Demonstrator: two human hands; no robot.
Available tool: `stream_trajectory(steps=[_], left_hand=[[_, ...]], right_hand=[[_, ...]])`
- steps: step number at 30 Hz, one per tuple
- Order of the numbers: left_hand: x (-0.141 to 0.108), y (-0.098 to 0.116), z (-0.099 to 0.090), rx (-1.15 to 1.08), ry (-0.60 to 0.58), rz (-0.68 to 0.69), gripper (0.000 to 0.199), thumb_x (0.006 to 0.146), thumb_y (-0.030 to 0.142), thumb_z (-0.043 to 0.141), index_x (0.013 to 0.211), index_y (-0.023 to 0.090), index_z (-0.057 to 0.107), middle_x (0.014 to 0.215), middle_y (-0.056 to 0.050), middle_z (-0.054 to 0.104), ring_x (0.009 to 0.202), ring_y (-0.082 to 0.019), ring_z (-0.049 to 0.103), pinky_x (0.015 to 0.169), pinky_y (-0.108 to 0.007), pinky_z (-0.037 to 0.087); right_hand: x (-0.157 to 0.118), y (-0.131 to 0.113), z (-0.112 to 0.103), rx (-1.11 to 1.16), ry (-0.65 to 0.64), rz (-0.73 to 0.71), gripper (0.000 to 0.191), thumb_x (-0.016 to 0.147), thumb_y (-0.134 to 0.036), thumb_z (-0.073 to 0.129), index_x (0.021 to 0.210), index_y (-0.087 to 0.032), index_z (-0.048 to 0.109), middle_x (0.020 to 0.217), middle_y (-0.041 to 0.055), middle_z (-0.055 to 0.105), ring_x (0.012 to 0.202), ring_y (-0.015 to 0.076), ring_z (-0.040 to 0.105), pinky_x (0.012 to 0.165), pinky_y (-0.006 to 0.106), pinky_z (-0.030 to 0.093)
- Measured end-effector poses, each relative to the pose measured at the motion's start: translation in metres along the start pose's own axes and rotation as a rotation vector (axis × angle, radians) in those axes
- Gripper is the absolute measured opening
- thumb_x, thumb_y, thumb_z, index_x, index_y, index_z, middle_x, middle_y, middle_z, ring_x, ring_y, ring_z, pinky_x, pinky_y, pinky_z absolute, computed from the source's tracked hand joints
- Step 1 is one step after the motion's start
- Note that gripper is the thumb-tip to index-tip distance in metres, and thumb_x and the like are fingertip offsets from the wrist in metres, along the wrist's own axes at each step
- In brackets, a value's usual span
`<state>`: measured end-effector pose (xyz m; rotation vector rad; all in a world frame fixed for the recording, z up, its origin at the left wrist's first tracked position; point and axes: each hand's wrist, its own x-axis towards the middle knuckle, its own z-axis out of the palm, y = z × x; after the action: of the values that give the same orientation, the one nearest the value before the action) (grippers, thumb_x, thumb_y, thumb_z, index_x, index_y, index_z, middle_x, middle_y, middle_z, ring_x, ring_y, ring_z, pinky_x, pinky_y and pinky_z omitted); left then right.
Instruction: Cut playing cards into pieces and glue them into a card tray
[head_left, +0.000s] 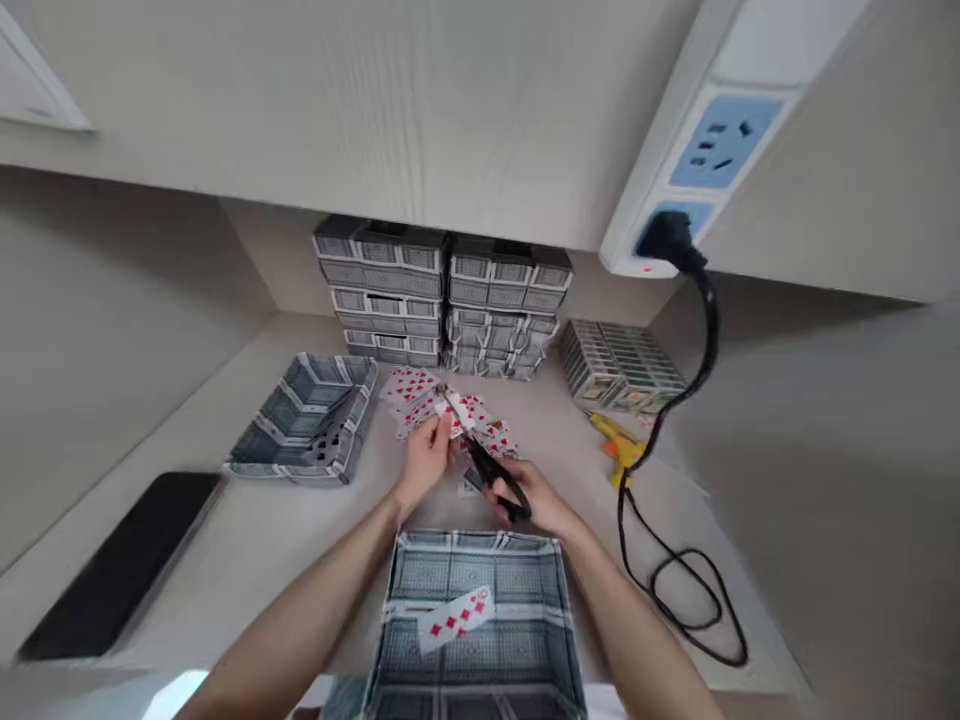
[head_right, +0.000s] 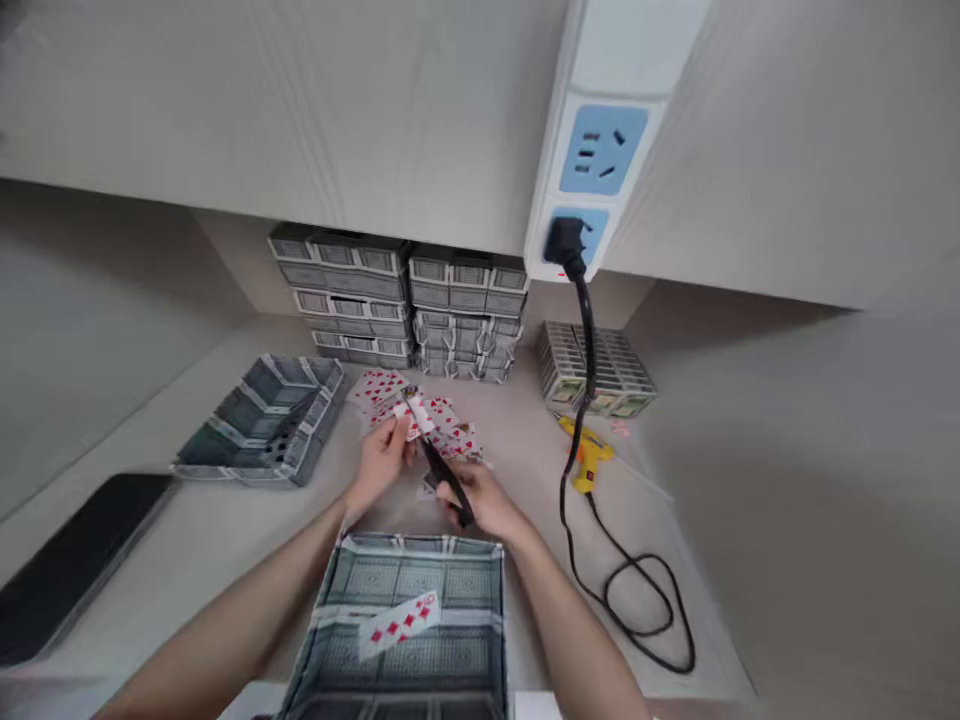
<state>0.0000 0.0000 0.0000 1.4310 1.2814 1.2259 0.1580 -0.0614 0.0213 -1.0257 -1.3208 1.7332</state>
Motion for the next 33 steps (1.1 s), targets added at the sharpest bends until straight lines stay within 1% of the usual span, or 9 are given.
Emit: stream_trajectory(steps=[7,13,17,24,28,31,33], left_hand=[[0.0007,-0.0007,0.0007,-0.056,-0.004,-0.01,0.04,0.081,0.049,0.04,0.058,0.017,0.044,0.044,0.005,0.043,0.038,-0.008,0.04,0.041,-0.02,0.031],[0.0027,-0.0035,0.0011,-0.091,-0.021,-0.016,0.039,0.081,0.049,0.041,0.058,0.017,0.043,0.044,0.005,0.044,0.036,-0.008,0.04,0.04,-0.02,0.031],[0.0029,-0.003,0.0009,-0.089,-0.022,-0.027,0.04,0.081,0.049,0.04,0.057,0.017,0.043,0.043,0.006,0.043,0.036,-0.008,0.04,0.04,-0.02,0.031],[0.0044,-0.0024,-0.0006,-0.086,-0.038,-0.029,0.039,0.081,0.048,0.04,0.058,0.017,0.044,0.043,0.006,0.044,0.037,-0.008,0.042,0.041,-0.021,0.033],[0.0054,-0.0046,-0.0011,-0.093,-0.055,-0.025,0.039,0.08,0.048,0.041,0.058,0.017,0.045,0.043,0.005,0.045,0.038,-0.008,0.043,0.041,-0.021,0.034],[0.0053,-0.0055,-0.0009,-0.125,-0.087,-0.028,0.039,0.08,0.049,0.042,0.059,0.017,0.046,0.044,0.005,0.046,0.039,-0.008,0.044,0.042,-0.021,0.035],[0.0051,-0.0055,-0.0009,-0.173,-0.106,-0.048,0.038,0.079,0.05,0.043,0.06,0.017,0.046,0.045,0.005,0.047,0.039,-0.009,0.045,0.043,-0.021,0.036]], right_hand=[[0.0028,0.0008,-0.0009,0.006,0.002,0.017,0.035,0.067,-0.05,0.061,0.066,-0.017,0.048,0.051,-0.0054,0.045,0.036,0.0058,0.039,0.033,0.018,0.033],[0.0043,0.0003,0.0017,0.021,0.05,0.069,0.034,0.064,-0.048,0.065,0.07,-0.018,0.05,0.048,-0.0062,0.044,0.034,0.0069,0.04,0.031,0.019,0.035],[0.0057,0.0019,0.002,0.032,0.081,0.07,0.033,0.063,-0.046,0.067,0.069,-0.017,0.051,0.045,-0.0065,0.045,0.031,0.0064,0.039,0.029,0.018,0.033],[0.0068,0.0041,0.0006,0.038,0.074,0.049,0.035,0.065,-0.047,0.065,0.061,-0.017,0.049,0.046,-0.0053,0.046,0.032,0.0058,0.041,0.028,0.017,0.032],[0.0071,0.0049,0.0014,0.021,0.107,0.046,0.034,0.064,-0.047,0.066,0.066,-0.017,0.05,0.043,-0.0067,0.044,0.031,0.0059,0.039,0.027,0.017,0.032],[0.0083,0.0056,0.0009,0.011,0.142,0.024,0.034,0.064,-0.047,0.066,0.072,-0.017,0.053,0.043,-0.0077,0.044,0.029,0.0061,0.038,0.027,0.017,0.031],[0.0096,0.0058,-0.0021,-0.003,0.188,-0.013,0.037,0.064,-0.047,0.065,0.08,-0.015,0.055,0.044,-0.0076,0.045,0.029,0.0062,0.037,0.027,0.018,0.03]])
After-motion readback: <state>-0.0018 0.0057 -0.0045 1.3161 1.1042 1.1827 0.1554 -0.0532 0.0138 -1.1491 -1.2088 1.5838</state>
